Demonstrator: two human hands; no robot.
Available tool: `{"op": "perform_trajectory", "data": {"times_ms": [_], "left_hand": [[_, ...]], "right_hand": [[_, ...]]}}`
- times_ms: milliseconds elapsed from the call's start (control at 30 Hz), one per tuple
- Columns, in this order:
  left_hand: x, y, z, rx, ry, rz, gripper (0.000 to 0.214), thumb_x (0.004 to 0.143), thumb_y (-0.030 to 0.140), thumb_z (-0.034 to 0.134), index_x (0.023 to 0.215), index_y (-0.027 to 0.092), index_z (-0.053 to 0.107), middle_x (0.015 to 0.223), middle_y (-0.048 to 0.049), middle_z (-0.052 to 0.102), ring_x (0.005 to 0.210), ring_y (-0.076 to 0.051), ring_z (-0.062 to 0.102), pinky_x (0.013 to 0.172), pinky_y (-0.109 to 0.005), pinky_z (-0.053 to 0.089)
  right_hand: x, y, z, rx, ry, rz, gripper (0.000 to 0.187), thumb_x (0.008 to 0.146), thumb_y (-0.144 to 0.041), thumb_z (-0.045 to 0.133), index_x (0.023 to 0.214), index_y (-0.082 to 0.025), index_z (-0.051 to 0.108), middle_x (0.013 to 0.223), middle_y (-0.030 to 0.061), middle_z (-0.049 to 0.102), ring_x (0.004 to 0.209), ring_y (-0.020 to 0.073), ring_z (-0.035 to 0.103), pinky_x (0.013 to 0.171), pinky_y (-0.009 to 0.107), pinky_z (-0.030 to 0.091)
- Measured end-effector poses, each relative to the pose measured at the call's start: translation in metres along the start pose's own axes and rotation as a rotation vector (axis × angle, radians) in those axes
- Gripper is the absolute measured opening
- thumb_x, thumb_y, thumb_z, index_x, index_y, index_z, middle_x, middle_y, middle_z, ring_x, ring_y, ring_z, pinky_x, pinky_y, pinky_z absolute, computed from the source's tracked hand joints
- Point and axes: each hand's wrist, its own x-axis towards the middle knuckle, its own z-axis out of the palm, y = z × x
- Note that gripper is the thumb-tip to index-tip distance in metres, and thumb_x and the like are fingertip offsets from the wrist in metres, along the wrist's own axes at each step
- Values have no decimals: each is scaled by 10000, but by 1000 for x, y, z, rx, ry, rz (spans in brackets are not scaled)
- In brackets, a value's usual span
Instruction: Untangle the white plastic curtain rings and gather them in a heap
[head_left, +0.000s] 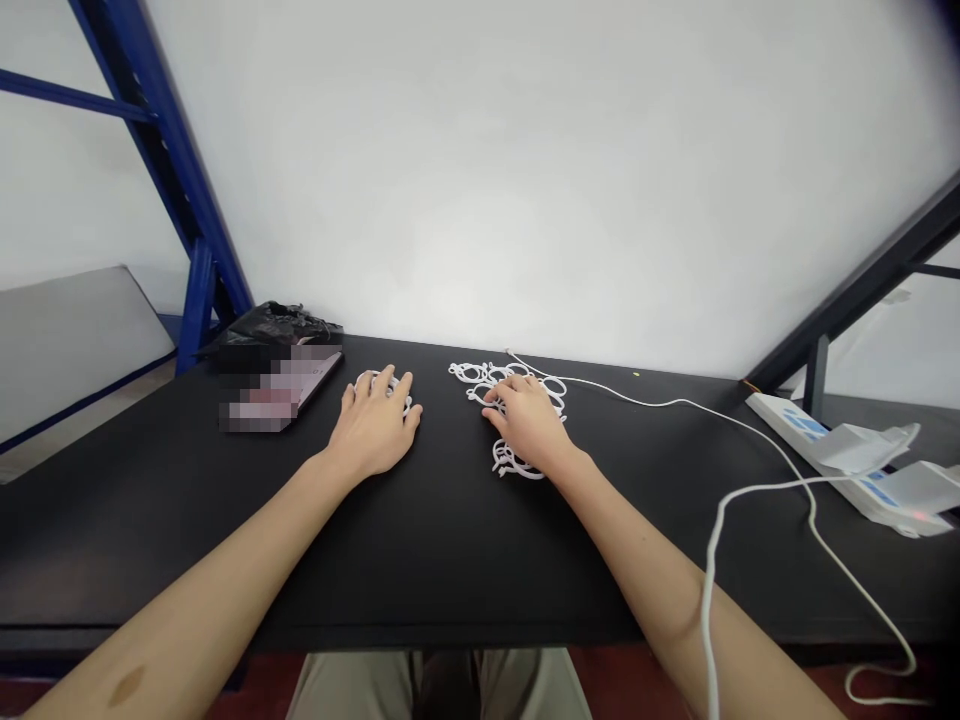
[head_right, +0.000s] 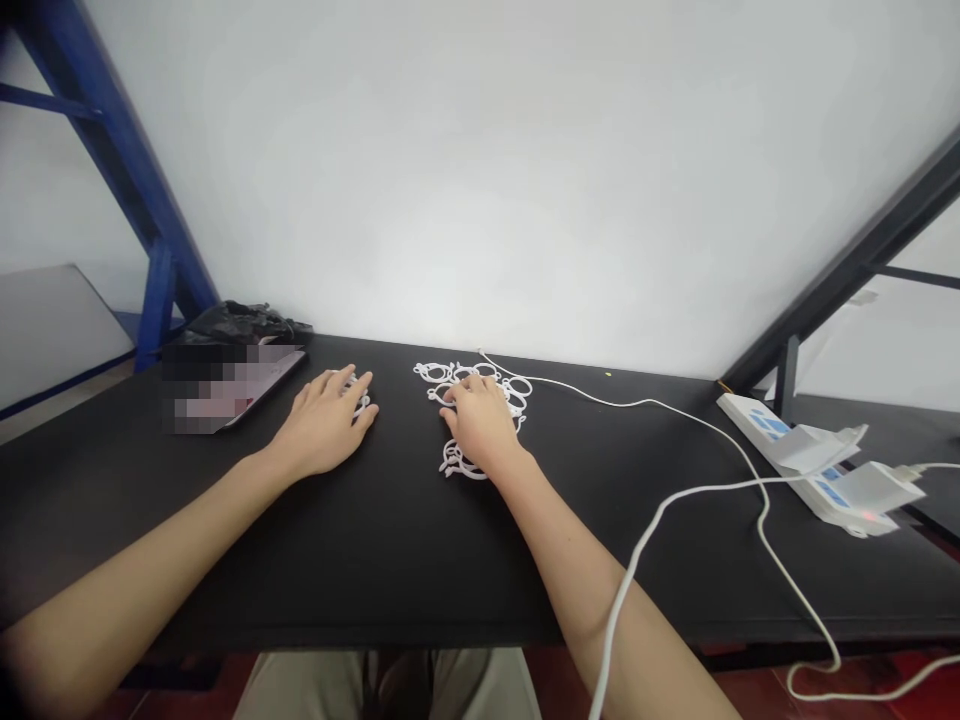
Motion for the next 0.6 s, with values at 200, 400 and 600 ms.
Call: {"op": "perform_trajectory", "data": {"times_ms": [200, 400, 600], "left_hand": [[12, -4, 3, -20, -72, -56, 672, 953, 515, 277, 1536, 181, 266, 1630, -104, 139, 1463, -431, 132, 1151, -578, 193], [15, -5, 3, 13, -124, -23, 668, 960, 507, 251, 1546, 188, 221, 1626, -80, 146, 1486, -377, 28, 1183, -555, 114], [14, -6, 4, -18, -143, -52, 642, 973, 444, 198, 1542, 150, 238, 1621, -57, 182, 1489, -358, 65, 1184, -533, 156]], "right_hand": [[-1, -3, -3, 46, 20, -22, 111, 872, -142, 567, 808, -175, 652, 1062, 139, 598, 1002, 286, 501, 925, 484, 435], [-2, -12, -8, 343, 103, -21, 58, 879, -193, 572, 834, -204, 606, 1121, 88, 622, 1108, 246, 520, 1004, 464, 401], [-4, -22, -15, 594, 106, 110, 47, 852, -221, 557, 807, -209, 566, 1231, 99, 634, 1192, 240, 559, 954, 457, 446]]}}
